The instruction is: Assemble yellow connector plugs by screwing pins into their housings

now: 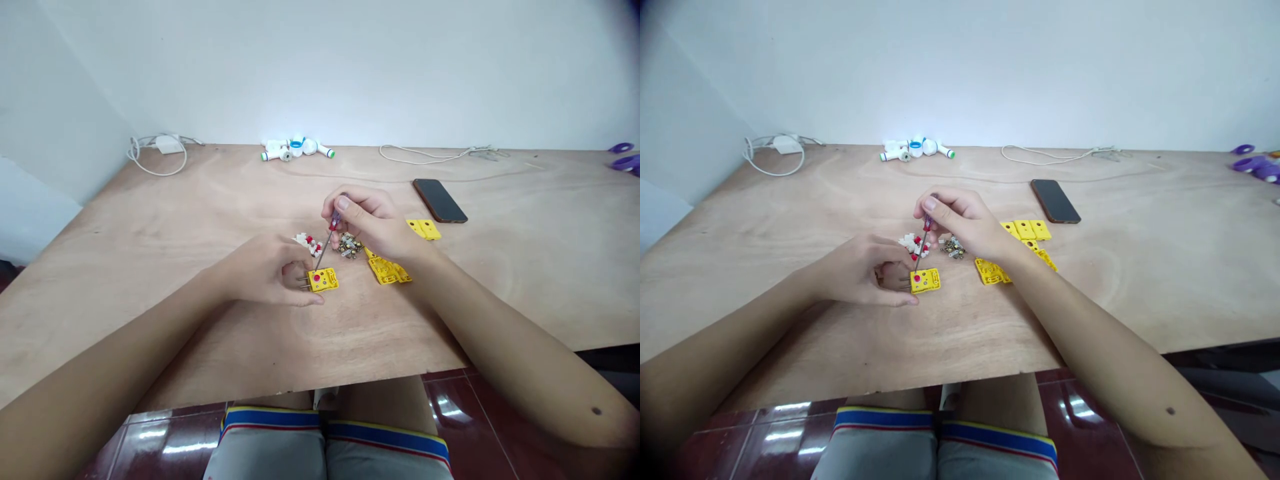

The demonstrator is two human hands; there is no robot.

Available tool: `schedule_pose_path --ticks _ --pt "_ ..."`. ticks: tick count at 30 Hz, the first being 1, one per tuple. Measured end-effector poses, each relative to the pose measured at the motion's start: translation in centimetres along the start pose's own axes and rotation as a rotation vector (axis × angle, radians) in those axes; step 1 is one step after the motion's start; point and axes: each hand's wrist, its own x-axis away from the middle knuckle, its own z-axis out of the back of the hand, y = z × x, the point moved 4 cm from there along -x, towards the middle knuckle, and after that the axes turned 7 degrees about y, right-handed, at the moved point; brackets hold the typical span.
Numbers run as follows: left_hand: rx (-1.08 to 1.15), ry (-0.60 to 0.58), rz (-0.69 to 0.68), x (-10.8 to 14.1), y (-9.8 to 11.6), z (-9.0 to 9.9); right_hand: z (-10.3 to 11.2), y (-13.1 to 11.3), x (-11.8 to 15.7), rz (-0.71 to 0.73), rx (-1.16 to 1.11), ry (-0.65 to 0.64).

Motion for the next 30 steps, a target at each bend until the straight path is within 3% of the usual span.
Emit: schedule_pose_path --ticks 8,21,30 --pt "-0.013 -0.074 0.055 0.28 -0.79 -0.47 -0.11 -0.50 0.26 0.000 0.076 0.014" --pt "-0.014 -0.071 0.041 0.29 -0.49 0.26 0.08 -0.79 0.40 0.054 0.074 -0.007" --pt "0.003 -0.148 0.029 0.16 -0.46 -0.21 -0.04 -0.72 0.23 0.064 0.042 -0.023"
